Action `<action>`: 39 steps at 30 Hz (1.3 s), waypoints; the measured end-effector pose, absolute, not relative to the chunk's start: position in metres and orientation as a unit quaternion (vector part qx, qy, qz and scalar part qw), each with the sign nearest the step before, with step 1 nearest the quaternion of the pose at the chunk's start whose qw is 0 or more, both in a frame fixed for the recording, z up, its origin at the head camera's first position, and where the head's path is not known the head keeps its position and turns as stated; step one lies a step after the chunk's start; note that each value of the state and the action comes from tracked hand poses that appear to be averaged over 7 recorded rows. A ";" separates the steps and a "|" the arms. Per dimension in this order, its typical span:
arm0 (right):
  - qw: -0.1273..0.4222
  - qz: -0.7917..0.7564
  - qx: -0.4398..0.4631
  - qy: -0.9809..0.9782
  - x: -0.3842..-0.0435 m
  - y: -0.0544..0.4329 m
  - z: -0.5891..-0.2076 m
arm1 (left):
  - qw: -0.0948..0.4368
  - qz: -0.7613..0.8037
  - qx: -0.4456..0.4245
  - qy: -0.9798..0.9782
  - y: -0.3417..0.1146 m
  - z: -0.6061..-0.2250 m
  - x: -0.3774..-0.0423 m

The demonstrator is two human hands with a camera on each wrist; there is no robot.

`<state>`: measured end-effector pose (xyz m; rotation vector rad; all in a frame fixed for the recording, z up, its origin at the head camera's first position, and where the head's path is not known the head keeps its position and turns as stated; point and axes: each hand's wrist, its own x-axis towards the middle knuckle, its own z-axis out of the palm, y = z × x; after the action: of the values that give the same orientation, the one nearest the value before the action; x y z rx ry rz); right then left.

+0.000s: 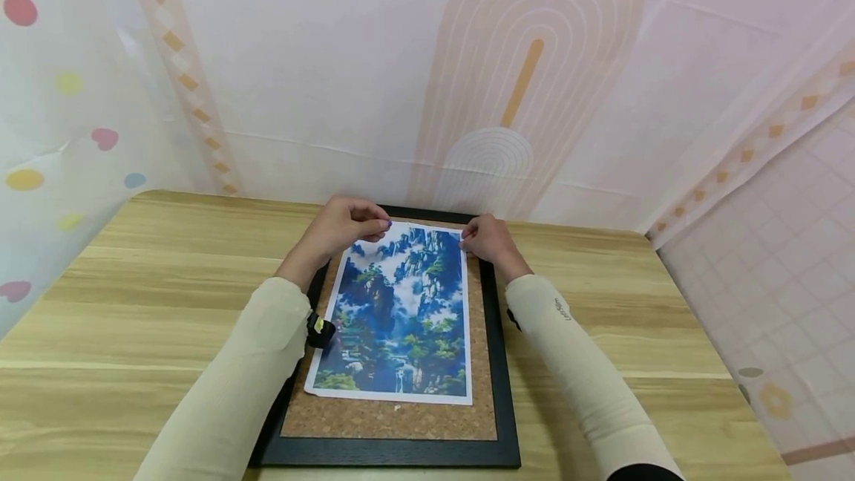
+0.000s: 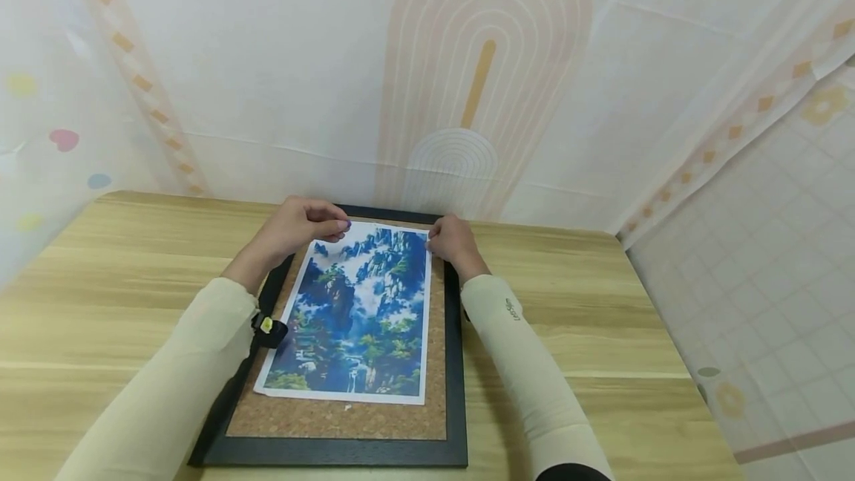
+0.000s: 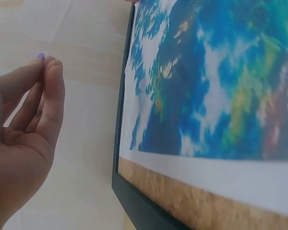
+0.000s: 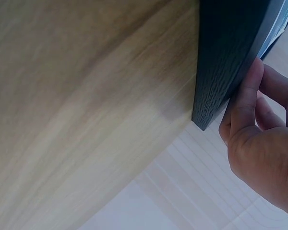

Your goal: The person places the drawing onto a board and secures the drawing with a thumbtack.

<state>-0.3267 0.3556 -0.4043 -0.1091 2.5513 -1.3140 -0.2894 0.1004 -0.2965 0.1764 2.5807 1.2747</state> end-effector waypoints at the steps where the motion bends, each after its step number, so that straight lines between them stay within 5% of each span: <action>1: 0.135 -0.454 -0.036 0.880 -0.327 0.355 -0.404 | 0.130 0.440 0.061 0.886 0.101 -0.297 -0.290; 39: 0.150 -0.453 -0.031 0.878 -0.325 0.359 -0.403 | 0.167 0.464 0.021 0.870 0.123 -0.308 -0.309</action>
<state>-0.3246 0.3586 -0.4027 -0.0901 2.5234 -1.3015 -0.3091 0.1233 -0.3084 0.0590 2.4757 1.3202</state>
